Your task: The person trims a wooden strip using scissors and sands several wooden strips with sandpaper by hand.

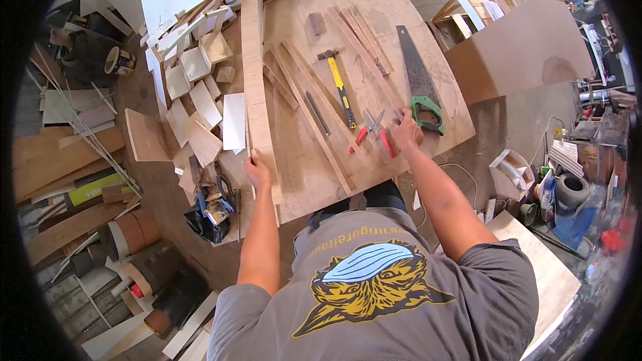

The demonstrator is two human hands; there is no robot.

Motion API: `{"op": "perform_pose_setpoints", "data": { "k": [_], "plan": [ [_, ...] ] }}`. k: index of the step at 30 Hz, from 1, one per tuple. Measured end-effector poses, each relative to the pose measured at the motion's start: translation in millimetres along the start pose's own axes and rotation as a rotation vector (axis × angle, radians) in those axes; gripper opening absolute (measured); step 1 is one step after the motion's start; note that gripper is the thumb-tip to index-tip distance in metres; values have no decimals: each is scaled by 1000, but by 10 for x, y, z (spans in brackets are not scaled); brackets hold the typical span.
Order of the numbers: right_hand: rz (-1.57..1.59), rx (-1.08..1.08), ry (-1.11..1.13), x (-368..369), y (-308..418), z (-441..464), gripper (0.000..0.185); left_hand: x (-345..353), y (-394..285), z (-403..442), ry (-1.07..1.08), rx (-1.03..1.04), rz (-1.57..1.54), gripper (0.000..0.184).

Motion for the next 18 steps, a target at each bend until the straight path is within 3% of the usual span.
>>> {"op": "perform_pose_setpoints", "data": {
  "k": [3,6,9,10,15,16,18],
  "plan": [
    [3,-35,43,66,-19,21,44,13,-74,18,20,49,-170,42],
    [66,-55,31,288,-73,116,39,-37,-523,-142,158,-5,-57,43],
    [167,-60,-18,310,-59,179,35,153,-341,-190,219,-71,-115,44],
    [203,-57,-35,256,-41,183,34,39,-954,-396,246,-89,-46,42],
    [210,-36,-106,-227,145,220,33,551,-784,-685,260,98,-259,35],
    [203,-35,-137,-266,175,229,33,556,-854,-759,304,-14,-178,33],
    [200,-129,-94,-224,282,223,32,517,-920,-786,273,12,-7,32]
  ]
}}
Point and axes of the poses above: each hand's wrist, its own z-axis towards the middle knuckle, its own x-axis out of the palm, y = z × x, the point moved 7 cm from there along z, towards the middle knuckle, and after that the axes turned 12 degrees about -z, right-handed, at the moved point
